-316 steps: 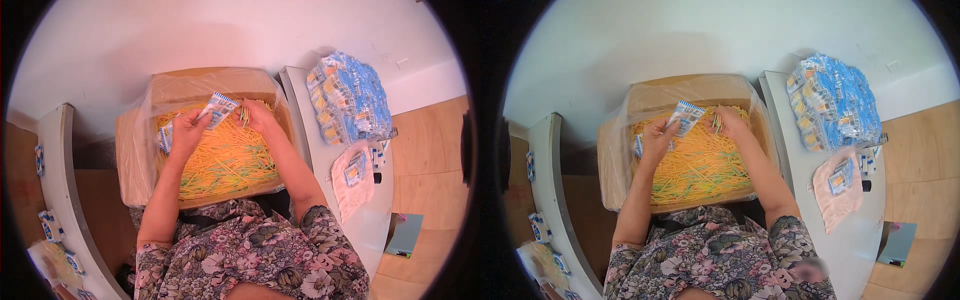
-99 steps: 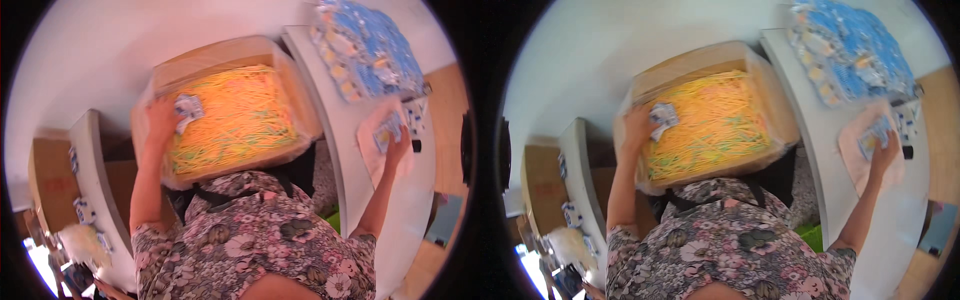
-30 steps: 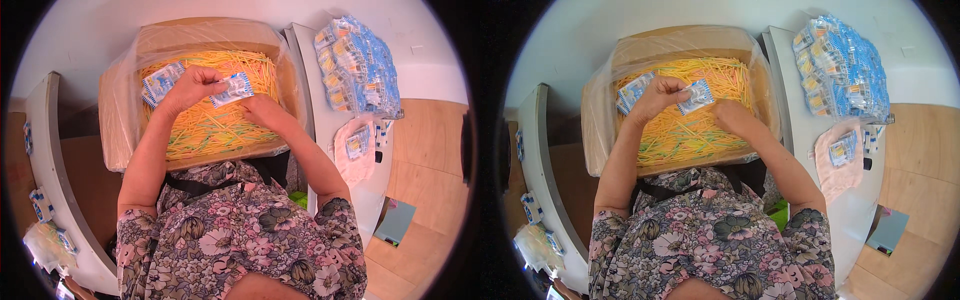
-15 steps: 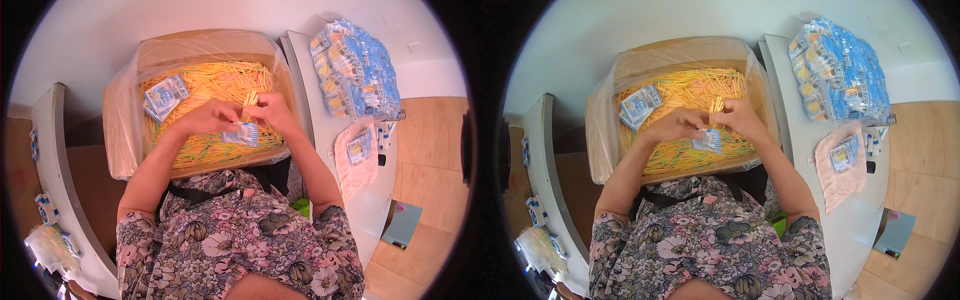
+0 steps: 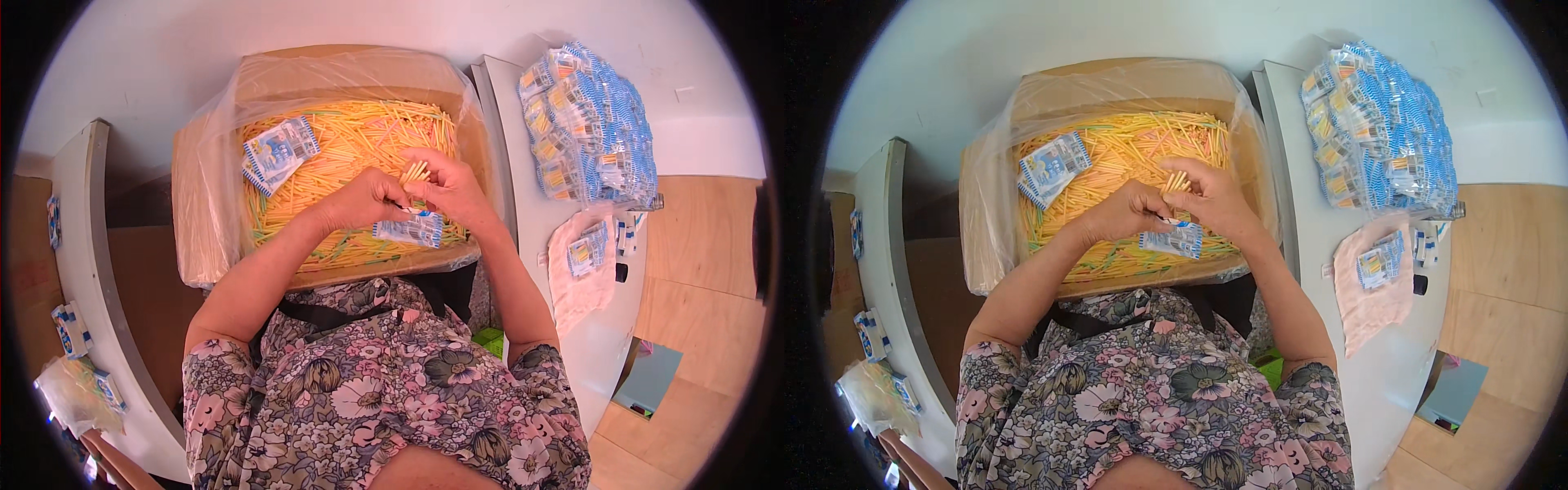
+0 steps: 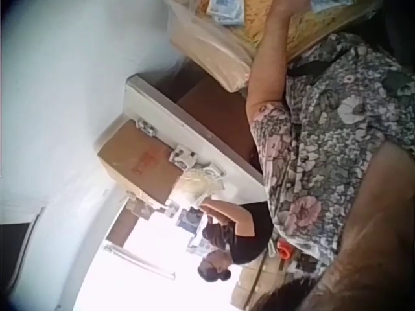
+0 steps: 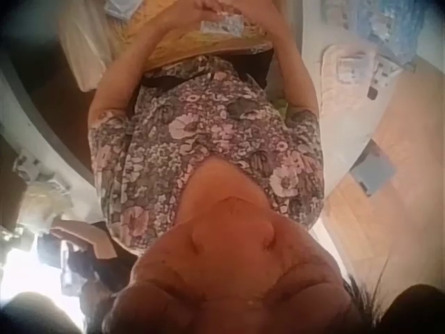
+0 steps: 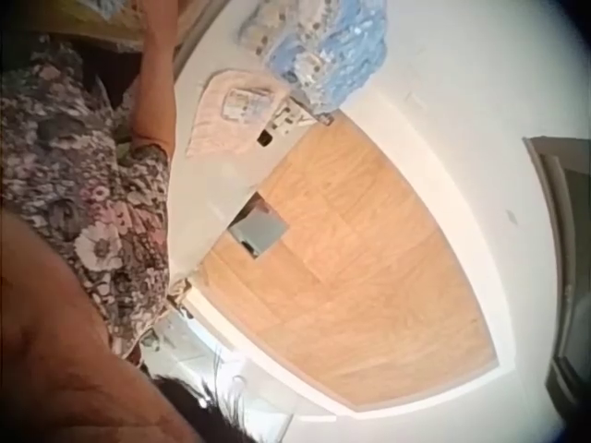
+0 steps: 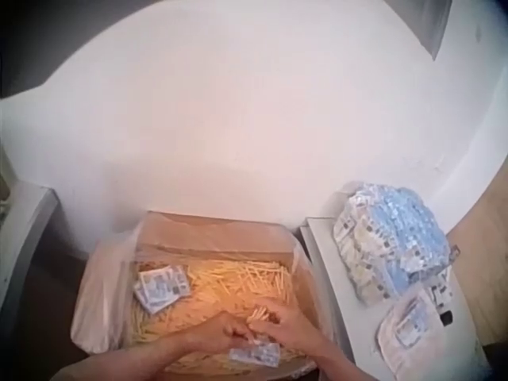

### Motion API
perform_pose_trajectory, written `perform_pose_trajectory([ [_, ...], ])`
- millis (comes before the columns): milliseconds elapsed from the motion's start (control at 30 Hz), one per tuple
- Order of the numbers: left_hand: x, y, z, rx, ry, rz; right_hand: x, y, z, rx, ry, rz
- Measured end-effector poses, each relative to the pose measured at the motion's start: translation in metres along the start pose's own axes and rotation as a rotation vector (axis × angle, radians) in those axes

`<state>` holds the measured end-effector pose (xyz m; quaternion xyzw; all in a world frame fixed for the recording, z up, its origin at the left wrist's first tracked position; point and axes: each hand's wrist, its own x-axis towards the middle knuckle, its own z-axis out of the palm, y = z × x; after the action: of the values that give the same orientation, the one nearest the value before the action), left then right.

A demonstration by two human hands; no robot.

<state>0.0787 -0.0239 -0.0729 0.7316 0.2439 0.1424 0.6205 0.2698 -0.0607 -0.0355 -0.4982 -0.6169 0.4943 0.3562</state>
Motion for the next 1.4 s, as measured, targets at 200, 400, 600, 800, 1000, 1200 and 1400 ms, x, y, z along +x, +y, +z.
perform_pose_trajectory([
  [200,0.009,-0.023,0.002,-0.199,0.112,0.099,0.007,0.029,-0.001,-0.141,0.006,-0.094],
  [400,0.009,-0.024,-0.019,-0.348,0.258,0.025,0.007,0.029,-0.012,0.124,0.211,0.104],
  [600,0.008,-0.032,-0.026,-0.326,0.287,0.028,-0.018,0.07,0.011,-0.833,-0.074,-0.308],
  [800,0.006,-0.029,-0.024,-0.327,0.279,0.008,-0.011,0.071,0.009,-0.979,-0.153,-0.293],
  [1000,-0.001,-0.019,-0.028,-0.209,0.244,-0.027,-0.009,0.063,-0.006,-0.868,-0.064,-0.331],
  [1200,0.004,-0.016,-0.01,-0.126,0.189,0.063,-0.005,0.022,-0.022,0.147,0.131,0.26],
  [1400,0.004,-0.009,-0.012,0.033,0.269,0.169,0.0,0.006,-0.006,0.392,0.259,0.231],
])
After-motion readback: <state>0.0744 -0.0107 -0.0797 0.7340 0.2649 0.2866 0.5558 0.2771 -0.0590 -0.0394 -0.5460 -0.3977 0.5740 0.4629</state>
